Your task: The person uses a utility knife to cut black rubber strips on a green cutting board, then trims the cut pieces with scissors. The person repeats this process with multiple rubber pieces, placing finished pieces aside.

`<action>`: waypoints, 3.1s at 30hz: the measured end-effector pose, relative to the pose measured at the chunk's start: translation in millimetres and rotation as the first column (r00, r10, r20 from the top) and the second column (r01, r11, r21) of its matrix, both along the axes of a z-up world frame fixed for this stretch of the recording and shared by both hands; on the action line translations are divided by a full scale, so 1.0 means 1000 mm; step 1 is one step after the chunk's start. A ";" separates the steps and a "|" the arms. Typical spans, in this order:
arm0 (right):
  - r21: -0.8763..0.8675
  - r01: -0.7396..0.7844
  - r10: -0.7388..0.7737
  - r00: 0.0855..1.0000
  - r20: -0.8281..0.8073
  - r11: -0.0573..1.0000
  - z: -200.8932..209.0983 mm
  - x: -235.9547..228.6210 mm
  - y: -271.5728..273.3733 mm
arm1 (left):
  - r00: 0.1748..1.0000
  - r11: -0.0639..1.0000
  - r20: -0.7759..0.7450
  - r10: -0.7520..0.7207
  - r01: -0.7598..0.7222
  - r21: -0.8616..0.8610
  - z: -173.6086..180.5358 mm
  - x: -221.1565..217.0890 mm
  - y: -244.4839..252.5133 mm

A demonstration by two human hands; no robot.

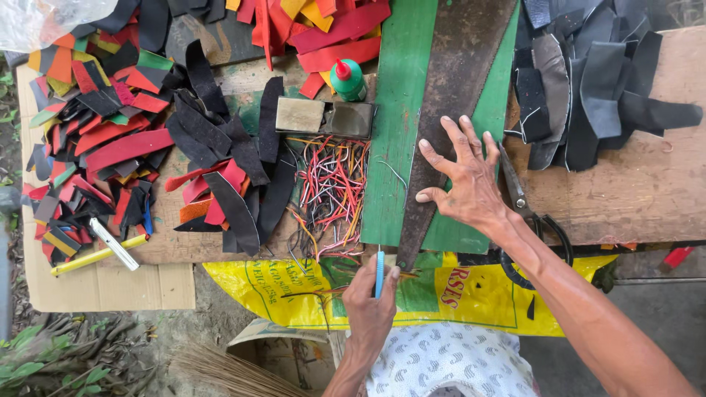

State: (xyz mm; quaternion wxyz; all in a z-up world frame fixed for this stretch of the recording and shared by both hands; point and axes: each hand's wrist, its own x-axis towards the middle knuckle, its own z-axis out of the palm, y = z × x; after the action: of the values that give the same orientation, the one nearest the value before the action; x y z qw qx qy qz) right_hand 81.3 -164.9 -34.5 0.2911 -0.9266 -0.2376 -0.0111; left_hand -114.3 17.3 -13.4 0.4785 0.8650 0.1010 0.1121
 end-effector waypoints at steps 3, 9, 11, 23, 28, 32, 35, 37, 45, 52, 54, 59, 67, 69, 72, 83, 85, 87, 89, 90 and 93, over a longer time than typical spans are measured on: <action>0.040 -0.004 0.003 1.000 0.024 0.999 -0.007 -0.001 -0.004 | 0.979 0.951 -0.195 0.060 -0.116 -0.288 -0.013 0.003 -0.009; 0.447 0.289 -0.240 0.957 -0.165 0.846 -0.009 -0.009 -0.008 | 0.958 0.783 -0.256 0.131 -0.258 -0.566 0.012 0.023 0.028; 0.318 0.278 -0.270 0.960 -0.068 0.906 -0.007 -0.002 -0.005 | 0.958 0.801 -0.192 0.214 -0.284 -0.527 0.032 0.032 0.048; 0.391 0.402 -0.159 0.837 -0.523 0.828 0.017 0.012 -0.006 | 0.934 0.755 -0.148 0.325 -0.350 -0.554 0.037 0.053 0.060; 0.563 0.525 0.017 0.721 -0.693 0.638 0.003 -0.025 -0.047 | 0.981 0.984 -0.160 0.114 -0.134 -0.118 0.001 0.043 0.046; 0.592 0.538 0.119 0.672 -0.731 0.601 0.007 -0.042 -0.050 | 0.999 0.979 0.017 0.051 -0.053 0.195 0.012 0.046 0.039; 0.605 0.532 0.211 0.622 -0.754 0.593 0.014 -0.058 -0.041 | 0.983 0.951 -0.148 0.105 -0.143 -0.274 0.025 0.061 0.025; 0.633 0.517 0.296 0.590 -0.751 0.576 0.018 -0.067 -0.032 | 0.966 0.806 -0.256 0.041 -0.183 -0.563 0.029 0.075 0.015; 0.647 0.530 0.392 0.520 -0.759 0.549 0.016 -0.081 -0.027 | 0.981 0.700 -0.127 0.147 -0.194 -0.687 0.017 0.114 0.020; 0.616 0.564 0.366 0.500 -0.785 0.550 0.012 -0.083 -0.029 | 0.981 0.669 -0.191 -0.017 -0.131 -0.731 0.008 0.095 0.015; 0.619 0.553 0.379 0.494 -0.782 0.557 0.014 -0.085 -0.023 | 0.968 0.649 -0.229 -0.105 -0.108 -0.753 0.004 0.094 0.006; 0.616 0.553 0.048 0.721 -0.691 0.560 0.021 -0.082 -0.015 | 0.956 0.705 -0.256 -0.145 -0.082 -0.704 -0.001 0.088 -0.005; 0.584 0.458 -0.352 0.889 -0.294 0.670 0.042 -0.021 -0.085 | 0.929 0.834 -0.371 -0.013 -0.194 -0.517 -0.009 0.051 0.001; 0.580 0.472 -0.401 0.880 -0.256 0.664 0.052 0.012 -0.123 | 0.936 0.873 -0.343 0.079 -0.231 -0.430 -0.010 0.048 0.022; 0.566 0.515 -0.400 0.857 -0.326 0.643 0.061 0.059 -0.162 | 0.942 0.910 -0.286 0.177 -0.267 -0.317 -0.014 0.043 0.038; 0.317 0.256 -0.314 0.938 0.149 0.913 0.057 -0.012 -0.086 | 0.946 0.975 -0.242 0.217 -0.219 0.018 -0.002 0.032 0.019; 0.277 0.235 -0.264 0.962 0.070 0.932 0.042 -0.032 -0.061 | 0.950 0.973 -0.224 0.220 -0.230 -0.019 0.002 0.032 0.018; 0.277 0.162 -0.199 0.974 0.111 0.947 0.027 -0.045 -0.043 | 0.969 0.981 -0.157 0.192 -0.194 0.007 0.003 0.032 0.016; 0.260 0.149 -0.182 0.977 0.110 0.954 0.016 -0.051 -0.030 | 0.991 0.987 -0.047 0.126 -0.121 0.101 0.000 0.032 0.010; 0.251 0.138 -0.170 0.979 0.110 0.958 0.013 -0.054 -0.024 | 0.994 0.985 -0.025 0.109 -0.105 0.137 -0.002 0.032 0.007; 0.240 0.113 -0.143 0.983 0.114 0.964 0.008 -0.059 -0.015 | 0.998 0.978 0.012 0.068 -0.069 0.199 -0.008 0.036 -0.002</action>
State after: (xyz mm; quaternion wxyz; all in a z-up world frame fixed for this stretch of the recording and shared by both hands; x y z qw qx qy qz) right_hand 22.0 -179.9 -26.8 0.3803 -0.8968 -0.1928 -0.1181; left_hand -77.9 15.5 -21.1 0.3855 0.9043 0.1179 0.1403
